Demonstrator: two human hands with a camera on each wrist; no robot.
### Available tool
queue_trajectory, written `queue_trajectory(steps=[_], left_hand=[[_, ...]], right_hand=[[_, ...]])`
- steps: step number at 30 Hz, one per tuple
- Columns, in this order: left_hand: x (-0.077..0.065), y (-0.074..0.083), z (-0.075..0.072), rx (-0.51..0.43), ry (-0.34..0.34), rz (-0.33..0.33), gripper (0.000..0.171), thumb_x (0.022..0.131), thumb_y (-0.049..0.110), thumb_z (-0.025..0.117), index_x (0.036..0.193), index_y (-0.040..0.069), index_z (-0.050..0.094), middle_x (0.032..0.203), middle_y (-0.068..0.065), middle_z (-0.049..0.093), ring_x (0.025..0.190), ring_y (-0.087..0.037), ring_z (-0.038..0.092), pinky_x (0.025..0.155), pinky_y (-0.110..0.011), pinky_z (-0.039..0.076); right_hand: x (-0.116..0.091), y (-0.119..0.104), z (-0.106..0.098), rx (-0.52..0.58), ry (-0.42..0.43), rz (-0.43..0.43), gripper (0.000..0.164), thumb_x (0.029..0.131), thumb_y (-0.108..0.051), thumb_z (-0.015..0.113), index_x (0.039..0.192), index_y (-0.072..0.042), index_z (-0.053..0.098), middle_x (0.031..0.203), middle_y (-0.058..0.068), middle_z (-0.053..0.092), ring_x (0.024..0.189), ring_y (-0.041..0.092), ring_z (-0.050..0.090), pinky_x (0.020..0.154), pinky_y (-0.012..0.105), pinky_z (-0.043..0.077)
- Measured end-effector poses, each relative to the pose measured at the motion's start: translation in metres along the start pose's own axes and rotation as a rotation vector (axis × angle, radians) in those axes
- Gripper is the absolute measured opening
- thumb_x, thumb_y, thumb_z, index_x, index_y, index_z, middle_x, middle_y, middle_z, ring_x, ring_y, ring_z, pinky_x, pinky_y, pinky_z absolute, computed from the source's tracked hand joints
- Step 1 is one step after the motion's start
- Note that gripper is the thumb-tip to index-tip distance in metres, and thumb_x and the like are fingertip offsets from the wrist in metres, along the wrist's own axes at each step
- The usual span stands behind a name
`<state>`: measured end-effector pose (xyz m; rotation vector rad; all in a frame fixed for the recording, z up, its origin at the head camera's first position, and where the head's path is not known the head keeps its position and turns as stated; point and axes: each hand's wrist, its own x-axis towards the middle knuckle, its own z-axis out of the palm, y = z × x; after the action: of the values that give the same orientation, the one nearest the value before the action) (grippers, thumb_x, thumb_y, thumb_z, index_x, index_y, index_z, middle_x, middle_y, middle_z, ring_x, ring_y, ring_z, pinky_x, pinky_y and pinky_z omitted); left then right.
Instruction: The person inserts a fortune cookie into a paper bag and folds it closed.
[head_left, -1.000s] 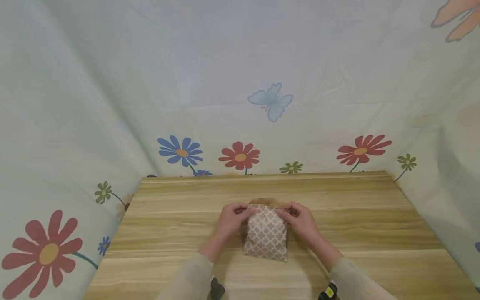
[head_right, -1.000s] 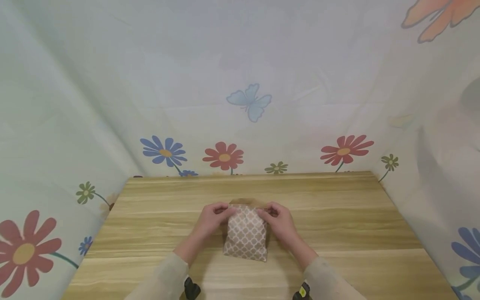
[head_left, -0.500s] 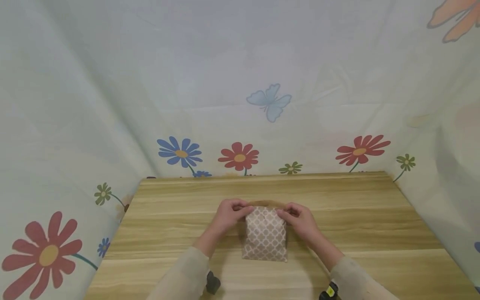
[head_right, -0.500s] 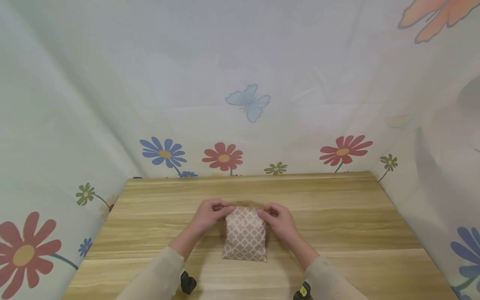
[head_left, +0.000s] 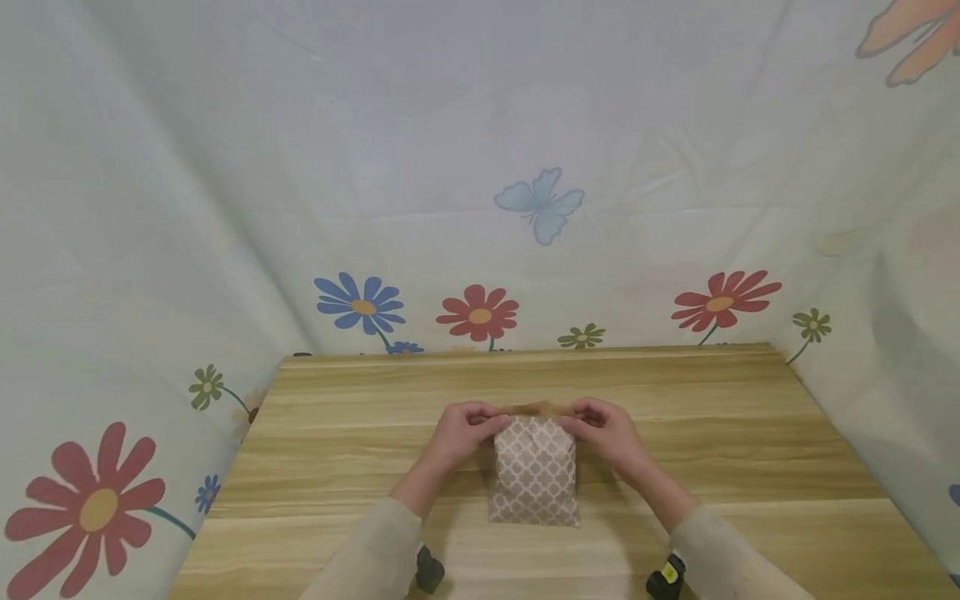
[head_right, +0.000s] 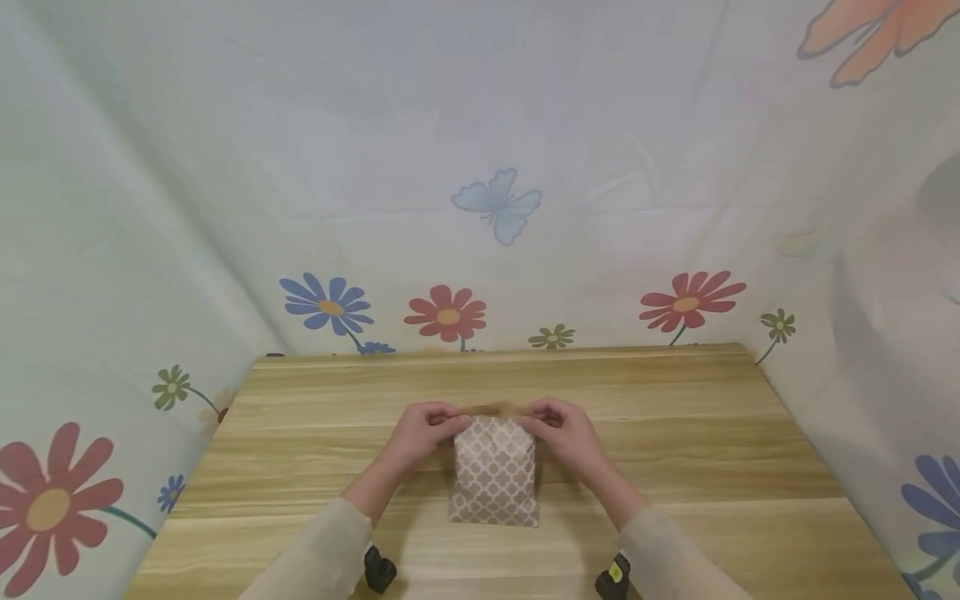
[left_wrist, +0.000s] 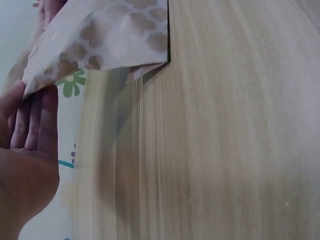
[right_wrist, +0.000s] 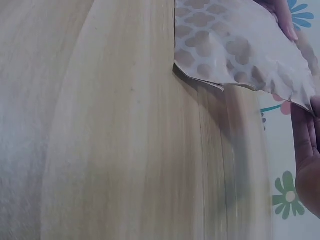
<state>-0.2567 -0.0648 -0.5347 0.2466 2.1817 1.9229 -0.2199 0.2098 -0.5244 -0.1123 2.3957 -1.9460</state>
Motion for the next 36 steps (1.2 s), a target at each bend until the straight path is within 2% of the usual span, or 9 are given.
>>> queue_trajectory(steps=[4,7,11,17,23,28,36], left_hand=[[0.002,0.001,-0.004,-0.078,-0.05,-0.064,0.023,0.098,0.018,0.08,0.109,-0.002,0.079,0.102,-0.01,0.08,0.088,-0.015,0.075,0.086,-0.038,0.064],[0.004,0.003,-0.01,-0.078,-0.076,-0.109,0.025,0.098,0.02,0.081,0.114,0.0,0.079,0.107,-0.01,0.08,0.092,-0.018,0.076,0.088,-0.04,0.064],[0.007,0.006,-0.016,-0.078,-0.117,-0.124,0.029,0.096,0.017,0.082,0.119,-0.001,0.077,0.111,-0.013,0.08,0.096,-0.021,0.077,0.088,-0.04,0.064],[0.01,0.01,-0.02,-0.112,-0.142,-0.132,0.026,0.096,0.009,0.08,0.119,-0.003,0.075,0.111,-0.016,0.08,0.095,-0.021,0.078,0.087,-0.039,0.064],[0.009,0.01,-0.02,-0.102,-0.145,-0.135,0.026,0.096,0.011,0.081,0.118,-0.002,0.076,0.109,-0.015,0.08,0.095,-0.022,0.078,0.089,-0.041,0.064],[0.008,0.007,-0.019,-0.085,-0.137,-0.126,0.026,0.096,0.012,0.081,0.118,-0.002,0.077,0.108,-0.015,0.08,0.094,-0.022,0.078,0.088,-0.039,0.064],[0.01,-0.001,-0.017,-0.116,-0.151,-0.113,0.026,0.098,0.008,0.078,0.119,-0.005,0.075,0.109,-0.017,0.08,0.094,-0.021,0.078,0.09,-0.043,0.063]], right_hand=[[0.001,0.001,-0.002,-0.016,0.006,-0.002,0.026,0.098,-0.014,0.079,0.116,0.003,0.072,0.104,0.009,0.076,0.093,0.015,0.071,0.082,0.026,0.061],[0.002,0.0,-0.002,-0.004,-0.007,-0.007,0.027,0.099,-0.014,0.079,0.116,0.005,0.071,0.104,0.01,0.076,0.092,0.015,0.07,0.083,0.028,0.061],[0.0,-0.001,-0.002,0.026,-0.021,0.0,0.027,0.1,-0.013,0.077,0.117,0.007,0.07,0.105,0.012,0.075,0.092,0.015,0.071,0.085,0.032,0.062],[0.001,0.001,-0.003,0.058,-0.038,0.003,0.029,0.101,-0.011,0.075,0.12,0.009,0.067,0.109,0.015,0.074,0.093,0.014,0.071,0.085,0.03,0.062],[0.002,0.005,-0.004,0.068,-0.029,0.012,0.027,0.1,-0.009,0.075,0.119,0.009,0.068,0.106,0.013,0.073,0.094,0.014,0.071,0.084,0.027,0.061],[0.001,0.007,-0.005,0.066,-0.03,0.01,0.028,0.1,-0.007,0.075,0.121,0.01,0.068,0.105,0.013,0.07,0.094,0.013,0.069,0.084,0.024,0.059],[0.001,0.012,-0.008,0.064,-0.029,-0.01,0.029,0.099,-0.005,0.076,0.122,0.011,0.068,0.106,0.013,0.072,0.095,0.011,0.07,0.086,0.024,0.059]])
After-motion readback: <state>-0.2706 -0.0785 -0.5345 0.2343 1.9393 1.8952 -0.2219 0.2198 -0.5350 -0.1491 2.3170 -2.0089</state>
